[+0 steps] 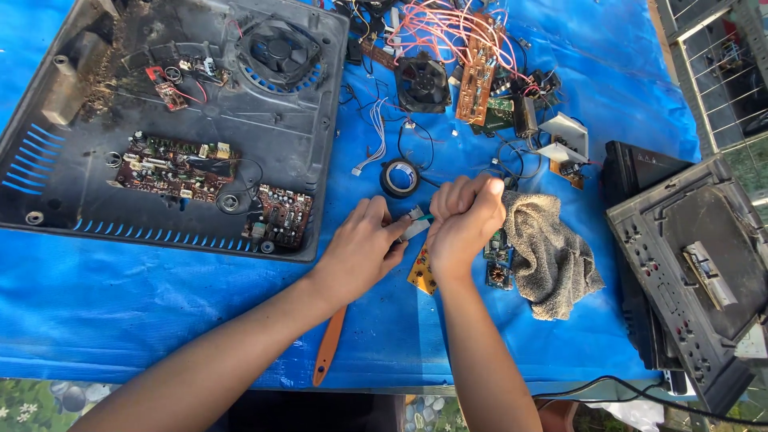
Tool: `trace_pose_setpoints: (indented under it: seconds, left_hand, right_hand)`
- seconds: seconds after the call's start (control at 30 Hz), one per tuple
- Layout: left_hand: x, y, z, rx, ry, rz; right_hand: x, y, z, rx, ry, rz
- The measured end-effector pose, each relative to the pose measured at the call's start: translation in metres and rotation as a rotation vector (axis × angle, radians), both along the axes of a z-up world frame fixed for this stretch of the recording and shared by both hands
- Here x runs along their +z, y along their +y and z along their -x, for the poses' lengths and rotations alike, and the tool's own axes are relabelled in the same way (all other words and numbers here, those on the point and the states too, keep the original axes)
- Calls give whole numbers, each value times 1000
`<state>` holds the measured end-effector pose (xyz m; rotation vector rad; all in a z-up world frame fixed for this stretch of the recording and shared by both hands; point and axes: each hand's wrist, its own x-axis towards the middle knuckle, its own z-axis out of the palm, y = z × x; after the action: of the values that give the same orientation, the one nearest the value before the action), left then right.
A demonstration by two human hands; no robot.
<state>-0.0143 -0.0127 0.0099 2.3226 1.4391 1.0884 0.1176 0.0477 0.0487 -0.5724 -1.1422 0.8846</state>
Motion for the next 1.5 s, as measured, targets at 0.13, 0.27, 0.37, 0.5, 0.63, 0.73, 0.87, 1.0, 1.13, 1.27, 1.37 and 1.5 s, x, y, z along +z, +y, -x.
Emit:
trace_pose_setpoints:
  seconds: [0.13,0.27,0.37,0.5,0.63,0.73,0.87,1.0,1.13,1.27,1.37,1.5]
  left_hand:
    - [-10,3,-1,6,0,15]
    - [-12,3,-3,7,43,-31]
    - [-14,3,-4,12,52,-39]
    - [-14,3,-6,10,65,-66]
    - [-14,3,-5,16,76,-65]
    - [-15,3,-7,21,85,-74]
    - [-16,4,-3,-3,39,-36]
    - [-23,7,-2,1,7,3]
    - [-28,9,-6,46,-33,4]
    - [-37,8,-10,62,-53,-35]
    - [-34,8,-7,54,-60,-58]
    - [-33,8,-7,38,-43,-66]
  right_hand:
    - [-3,-4,6,-105,-105,-34]
    - [-1,12,-9,286,-93,7]
    - [-4,19,-18,445,-42,41]
    - [-16,35,-24,605,18,90]
    - [-14,36,-28,646,19,97]
    - [-13,35,-29,646,-8,85]
    - [-13,29,-21,598,-26,68]
    - [-7,-2,1,0,43,70]
    - [2,1,-8,-21,163,160]
    - [-12,22,-29,474,8,218]
    - [1,9,-7,246,-8,206]
    - [5,-10,-1,-55,-25,148]
